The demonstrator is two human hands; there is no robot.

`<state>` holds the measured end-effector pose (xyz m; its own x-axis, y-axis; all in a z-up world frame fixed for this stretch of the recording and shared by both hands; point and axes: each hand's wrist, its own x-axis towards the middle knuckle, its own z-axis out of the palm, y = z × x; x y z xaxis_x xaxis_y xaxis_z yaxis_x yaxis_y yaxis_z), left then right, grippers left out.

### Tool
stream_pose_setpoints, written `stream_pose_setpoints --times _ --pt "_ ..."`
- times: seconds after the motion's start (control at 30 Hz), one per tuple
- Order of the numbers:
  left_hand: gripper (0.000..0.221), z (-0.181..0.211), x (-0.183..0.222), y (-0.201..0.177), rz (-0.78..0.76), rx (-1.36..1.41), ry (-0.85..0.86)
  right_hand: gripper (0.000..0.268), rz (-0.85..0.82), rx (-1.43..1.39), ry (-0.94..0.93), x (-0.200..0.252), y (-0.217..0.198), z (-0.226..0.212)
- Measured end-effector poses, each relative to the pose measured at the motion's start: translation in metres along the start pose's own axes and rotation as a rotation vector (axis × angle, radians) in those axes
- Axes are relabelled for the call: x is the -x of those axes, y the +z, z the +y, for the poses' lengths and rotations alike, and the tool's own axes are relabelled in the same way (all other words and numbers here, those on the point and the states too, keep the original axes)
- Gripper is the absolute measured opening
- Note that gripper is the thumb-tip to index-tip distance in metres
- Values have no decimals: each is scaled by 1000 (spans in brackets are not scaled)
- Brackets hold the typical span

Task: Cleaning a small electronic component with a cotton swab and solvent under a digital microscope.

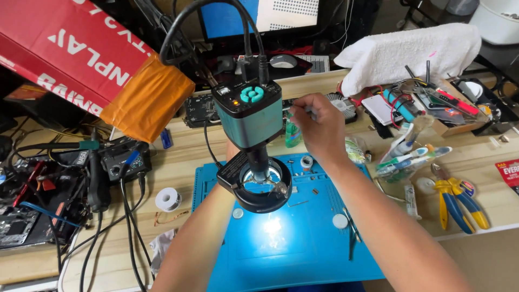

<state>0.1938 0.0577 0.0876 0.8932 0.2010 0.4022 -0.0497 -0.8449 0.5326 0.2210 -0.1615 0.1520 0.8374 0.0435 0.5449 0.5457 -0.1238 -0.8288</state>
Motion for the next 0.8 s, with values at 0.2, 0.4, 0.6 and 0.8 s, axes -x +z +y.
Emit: stream_pose_setpoints --times 0.2,0.4,0.6,0.8 --pt "44 -29 3 24 70 -82 87 5 -45 116 -122 1 -2 6" --pt "43 -33 0 41 151 -148 218 6 -123 318 -376 9 -5 29" --pt "59 -69 -23 102 207 -158 251 5 -64 473 -522 20 0 46" --pt "60 -37 -15 64 232 27 309 12 22 557 -576 24 2 41"
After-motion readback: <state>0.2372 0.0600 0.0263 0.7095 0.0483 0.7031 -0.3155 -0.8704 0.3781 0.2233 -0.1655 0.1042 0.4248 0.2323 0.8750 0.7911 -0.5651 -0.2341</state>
